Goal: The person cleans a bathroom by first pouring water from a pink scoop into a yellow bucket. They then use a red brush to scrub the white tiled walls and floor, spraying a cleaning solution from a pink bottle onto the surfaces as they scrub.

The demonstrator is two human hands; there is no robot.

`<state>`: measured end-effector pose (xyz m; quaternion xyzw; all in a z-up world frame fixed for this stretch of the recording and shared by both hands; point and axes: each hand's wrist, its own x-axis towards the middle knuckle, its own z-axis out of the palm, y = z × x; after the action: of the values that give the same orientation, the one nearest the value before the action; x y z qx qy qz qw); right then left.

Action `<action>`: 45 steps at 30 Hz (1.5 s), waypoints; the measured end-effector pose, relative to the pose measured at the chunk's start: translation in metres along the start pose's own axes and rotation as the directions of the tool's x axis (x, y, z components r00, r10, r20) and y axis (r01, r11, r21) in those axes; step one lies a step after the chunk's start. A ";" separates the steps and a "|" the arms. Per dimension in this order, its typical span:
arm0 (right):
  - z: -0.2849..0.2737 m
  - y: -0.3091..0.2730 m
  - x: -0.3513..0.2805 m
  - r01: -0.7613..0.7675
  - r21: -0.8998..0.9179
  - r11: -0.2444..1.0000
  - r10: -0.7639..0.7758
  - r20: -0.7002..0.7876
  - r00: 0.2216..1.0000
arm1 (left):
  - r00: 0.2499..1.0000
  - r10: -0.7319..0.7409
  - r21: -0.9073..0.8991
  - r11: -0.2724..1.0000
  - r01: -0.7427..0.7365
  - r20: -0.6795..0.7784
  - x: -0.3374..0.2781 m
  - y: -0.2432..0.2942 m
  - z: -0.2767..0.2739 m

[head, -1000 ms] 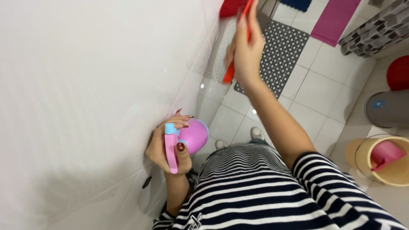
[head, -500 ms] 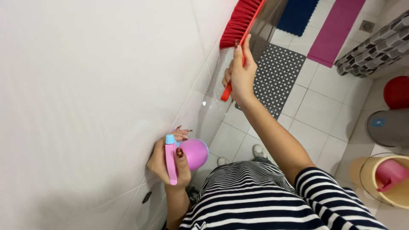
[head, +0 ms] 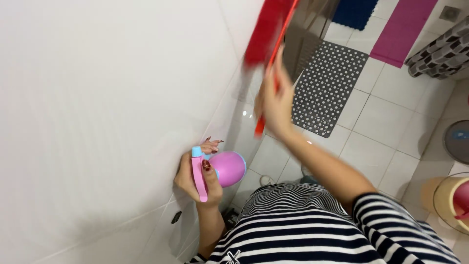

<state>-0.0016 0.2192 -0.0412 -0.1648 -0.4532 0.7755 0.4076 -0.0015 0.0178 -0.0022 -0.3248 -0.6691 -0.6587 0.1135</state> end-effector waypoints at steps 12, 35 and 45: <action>-0.037 0.038 0.058 0.674 -0.431 0.600 -0.638 0.249 0.728 | 0.999 -0.038 -0.098 0.995 0.035 -0.031 0.002 0.012 0.001; -0.116 -0.052 -0.024 0.206 -0.377 0.903 -0.175 0.114 0.978 | 0.896 0.440 0.128 0.893 -0.431 -0.059 0.126 0.113 0.110; -0.122 -0.091 0.010 0.259 -0.416 0.872 -0.192 0.197 0.961 | 0.879 0.476 -0.138 0.873 -0.467 0.039 0.158 0.110 0.130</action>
<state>0.1125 0.3198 -0.0287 -0.1394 -0.6611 0.6109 0.4127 -0.0218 0.1785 0.1642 -0.5079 -0.5311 -0.6394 0.2261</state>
